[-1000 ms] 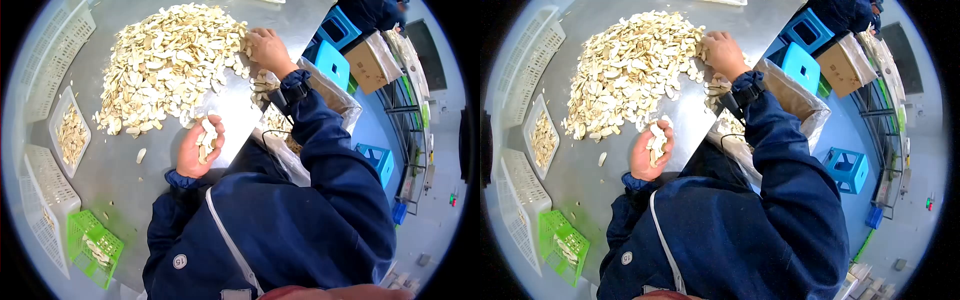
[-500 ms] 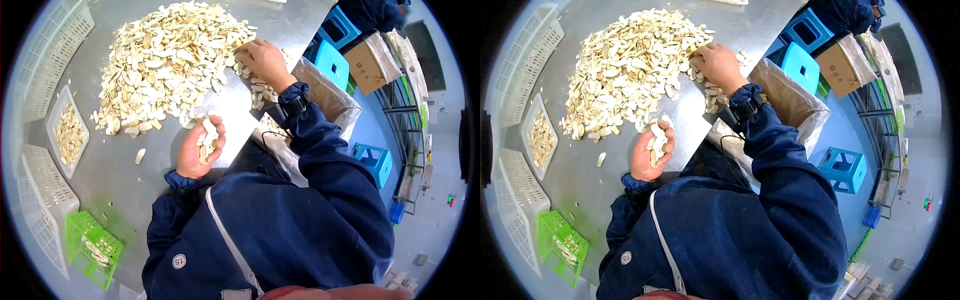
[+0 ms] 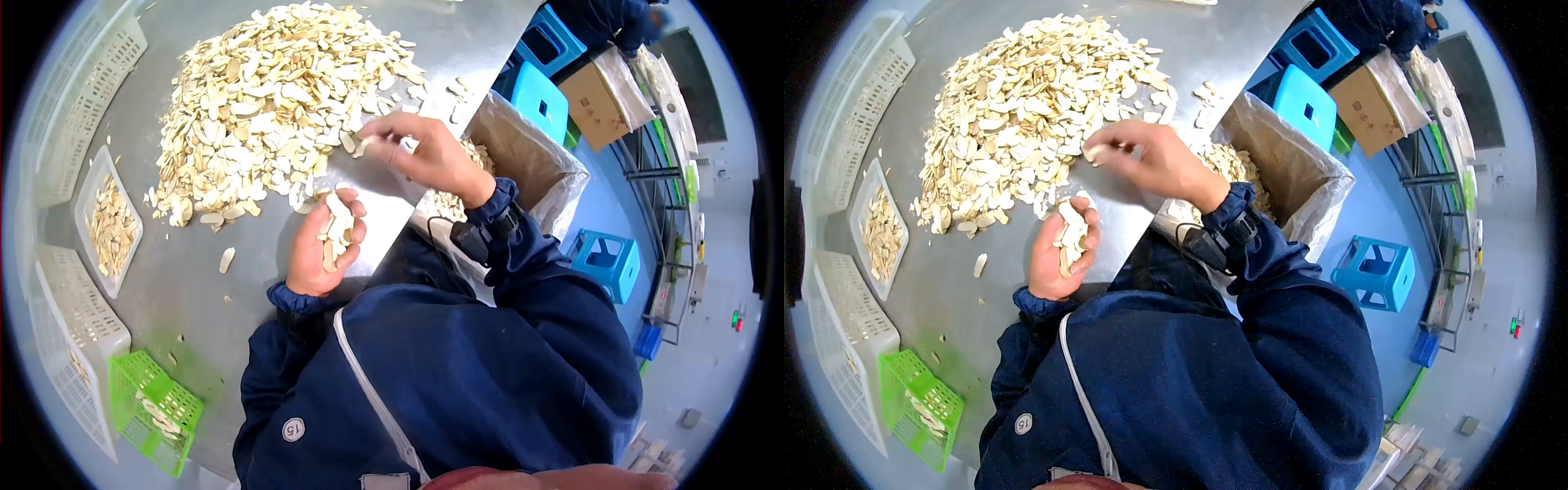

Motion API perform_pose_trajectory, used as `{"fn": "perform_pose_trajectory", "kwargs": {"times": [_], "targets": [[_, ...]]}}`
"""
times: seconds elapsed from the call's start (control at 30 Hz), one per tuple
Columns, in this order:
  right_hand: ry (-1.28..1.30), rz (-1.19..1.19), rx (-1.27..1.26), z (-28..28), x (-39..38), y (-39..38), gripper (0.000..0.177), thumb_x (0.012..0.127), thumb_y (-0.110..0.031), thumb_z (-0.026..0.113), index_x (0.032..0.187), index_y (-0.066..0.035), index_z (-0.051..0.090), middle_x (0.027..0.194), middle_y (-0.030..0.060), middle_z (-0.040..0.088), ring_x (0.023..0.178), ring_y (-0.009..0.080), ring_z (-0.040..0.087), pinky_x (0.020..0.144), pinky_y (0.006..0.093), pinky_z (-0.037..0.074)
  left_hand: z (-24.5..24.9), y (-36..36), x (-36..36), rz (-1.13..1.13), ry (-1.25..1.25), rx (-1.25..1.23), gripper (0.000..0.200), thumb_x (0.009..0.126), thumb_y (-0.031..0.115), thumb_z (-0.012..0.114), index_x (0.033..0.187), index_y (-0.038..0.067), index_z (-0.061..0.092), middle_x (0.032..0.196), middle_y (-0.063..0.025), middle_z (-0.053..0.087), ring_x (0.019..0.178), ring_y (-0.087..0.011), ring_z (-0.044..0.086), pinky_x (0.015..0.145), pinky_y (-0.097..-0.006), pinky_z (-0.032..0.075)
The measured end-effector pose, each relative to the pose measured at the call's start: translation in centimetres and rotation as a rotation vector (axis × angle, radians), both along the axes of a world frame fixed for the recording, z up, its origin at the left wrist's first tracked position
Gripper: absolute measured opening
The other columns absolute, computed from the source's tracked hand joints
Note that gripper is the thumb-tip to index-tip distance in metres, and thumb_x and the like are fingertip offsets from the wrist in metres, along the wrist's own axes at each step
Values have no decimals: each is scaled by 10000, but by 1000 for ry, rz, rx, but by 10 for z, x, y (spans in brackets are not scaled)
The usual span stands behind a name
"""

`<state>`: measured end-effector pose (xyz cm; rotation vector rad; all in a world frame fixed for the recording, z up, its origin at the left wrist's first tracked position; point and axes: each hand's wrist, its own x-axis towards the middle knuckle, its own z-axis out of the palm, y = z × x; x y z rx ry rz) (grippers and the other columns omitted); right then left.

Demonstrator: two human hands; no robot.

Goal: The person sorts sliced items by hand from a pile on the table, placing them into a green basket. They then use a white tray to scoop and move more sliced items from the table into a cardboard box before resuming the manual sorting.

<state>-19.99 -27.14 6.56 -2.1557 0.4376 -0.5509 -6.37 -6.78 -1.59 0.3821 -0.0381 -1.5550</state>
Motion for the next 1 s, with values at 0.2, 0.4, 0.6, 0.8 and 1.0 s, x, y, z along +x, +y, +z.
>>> {"fn": "perform_pose_trajectory", "kwargs": {"times": [0.2,0.4,0.6,0.8,1.0], "targets": [[46,-164,-471,-38,3,-33,338,963,-254,725,1269,-111,707,1285,131,695,1163,344,658,1011,442,531,7,0,-1,8,-25,66,406,1136,328,397,1330,13,565,1123,-131,653,862,-187,641,446,-229,483],[208,-23,-430,-30,-25,-50,161,922,-206,729,1014,-83,779,987,113,764,933,339,717,867,431,572,-2,2,0,-10,13,-22,388,1132,313,408,1290,1,577,1113,-131,648,842,-183,627,455,-219,480],[200,-391,-572,-41,8,-111,214,984,-242,674,1114,-117,789,1013,128,739,923,370,707,819,456,565,-2,2,1,-18,-4,-31,370,1125,296,419,1274,-4,578,1118,-127,638,846,-183,623,456,-222,477],[324,-400,-727,-51,25,-127,238,969,-311,664,1081,-133,775,1011,109,728,1003,376,669,852,471,550,-7,2,2,-27,3,-48,365,1119,299,432,1270,1,579,1118,-131,636,858,-184,626,458,-228,476],[389,-476,-411,-42,9,-109,197,981,-254,594,1081,-117,694,976,193,748,962,434,700,837,514,542,-7,2,0,-44,-53,-40,338,1099,312,479,1255,45,614,1078,-71,641,873,-131,623,506,-213,419]]}}
